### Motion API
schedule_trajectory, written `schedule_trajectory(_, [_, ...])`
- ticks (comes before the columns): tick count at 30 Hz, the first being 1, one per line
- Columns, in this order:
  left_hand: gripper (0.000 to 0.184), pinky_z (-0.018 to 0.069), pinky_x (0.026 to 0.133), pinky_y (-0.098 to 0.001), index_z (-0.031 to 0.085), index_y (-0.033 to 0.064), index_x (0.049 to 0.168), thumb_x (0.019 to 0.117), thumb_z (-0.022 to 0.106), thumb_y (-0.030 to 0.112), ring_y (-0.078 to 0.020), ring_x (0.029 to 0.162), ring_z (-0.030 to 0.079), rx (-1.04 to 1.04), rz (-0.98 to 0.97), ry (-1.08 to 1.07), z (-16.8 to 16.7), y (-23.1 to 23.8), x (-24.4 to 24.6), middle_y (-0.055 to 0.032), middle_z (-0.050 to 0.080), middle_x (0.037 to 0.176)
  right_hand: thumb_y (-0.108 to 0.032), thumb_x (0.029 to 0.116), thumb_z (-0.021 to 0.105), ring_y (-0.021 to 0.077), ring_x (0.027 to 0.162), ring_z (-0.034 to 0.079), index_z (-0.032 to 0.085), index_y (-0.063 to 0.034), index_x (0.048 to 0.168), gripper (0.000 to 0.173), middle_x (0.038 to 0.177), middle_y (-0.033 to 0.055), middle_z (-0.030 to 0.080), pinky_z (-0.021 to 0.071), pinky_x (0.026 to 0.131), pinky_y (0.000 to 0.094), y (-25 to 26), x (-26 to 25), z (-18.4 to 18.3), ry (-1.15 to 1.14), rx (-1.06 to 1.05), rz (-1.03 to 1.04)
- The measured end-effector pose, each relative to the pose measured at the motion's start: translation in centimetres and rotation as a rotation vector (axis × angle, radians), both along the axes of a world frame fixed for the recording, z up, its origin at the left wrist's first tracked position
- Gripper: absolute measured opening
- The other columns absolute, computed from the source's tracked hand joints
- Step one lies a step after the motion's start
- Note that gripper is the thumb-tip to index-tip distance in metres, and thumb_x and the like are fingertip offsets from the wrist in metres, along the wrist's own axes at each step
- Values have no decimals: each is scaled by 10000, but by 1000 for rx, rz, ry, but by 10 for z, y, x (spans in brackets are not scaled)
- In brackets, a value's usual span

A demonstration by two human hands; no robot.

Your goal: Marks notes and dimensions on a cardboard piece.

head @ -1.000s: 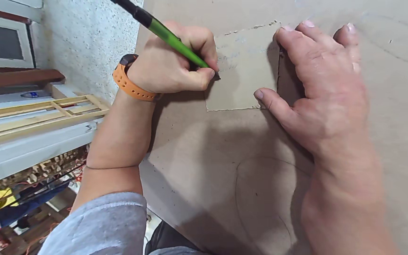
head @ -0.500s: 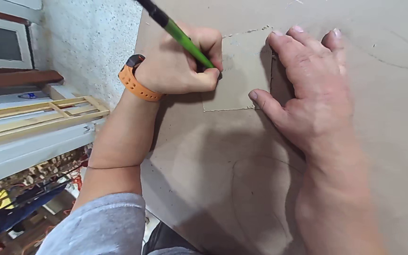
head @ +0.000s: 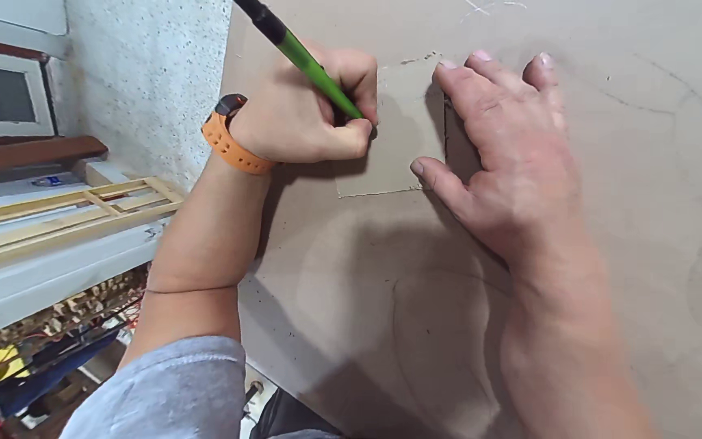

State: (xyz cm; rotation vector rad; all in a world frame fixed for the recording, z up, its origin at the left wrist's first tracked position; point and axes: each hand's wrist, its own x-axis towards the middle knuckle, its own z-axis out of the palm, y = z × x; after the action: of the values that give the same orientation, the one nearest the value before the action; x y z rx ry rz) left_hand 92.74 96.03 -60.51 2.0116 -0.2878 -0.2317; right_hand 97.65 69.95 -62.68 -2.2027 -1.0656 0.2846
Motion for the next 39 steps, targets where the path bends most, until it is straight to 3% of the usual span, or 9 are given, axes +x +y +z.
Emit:
schedule_trajectory(4, [96,546,589,-246,671,61,836,843,655,155,-71,707,663,23,-53,30,4,3,0,-47,716,832,-420,959,648,188,1525,354,456,-144,1553,683,1571,0,501,135,1293,562,0,1,0,4,10,1])
schedule_trajectory(14, [76,492,542,-220,642,63,845,849,646,139,-59,666,624,6,1,2,-1,-3,-1,-39,692,811,-405,969,641,189,1524,355,451,-141,1555,670,1570,4,503,133,1293,564,-1,0,1,15,21,2])
schedule_trajectory(18, [98,544,590,-246,670,58,848,851,663,156,-72,699,660,-6,-40,15,0,1,0,-39,709,813,-403,966,648,190,1525,354,447,-140,1558,678,1570,2,503,130,1293,565,-1,0,1,17,28,2])
schedule_trajectory(25, [82,496,527,-211,647,98,851,847,659,179,-38,654,622,53,28,72,9,-3,2,-1,692,808,-402,964,649,194,1525,354,454,-144,1554,673,1563,6,509,127,1293,562,-1,0,1,15,23,1])
schedule_trajectory(28, [89,539,579,-237,659,83,885,865,668,169,-59,705,651,-4,1,82,8,-10,11,-11,704,845,-385,965,640,197,1525,353,454,-135,1554,666,1565,11,508,122,1292,565,-1,0,1,19,27,1])
schedule_trajectory(35, [63,493,541,-235,628,72,817,839,638,131,-62,653,615,5,-39,-8,0,-15,12,-24,670,771,-370,964,638,196,1527,351,449,-141,1558,663,1568,12,505,118,1292,560,-1,0,2,24,21,4])
schedule_trajectory(39, [68,527,568,-238,653,68,820,836,656,134,-64,679,645,31,-53,10,2,-15,12,-35,697,800,-370,961,650,197,1524,357,456,-137,1552,665,1555,13,519,124,1294,562,-1,0,1,24,30,-1])
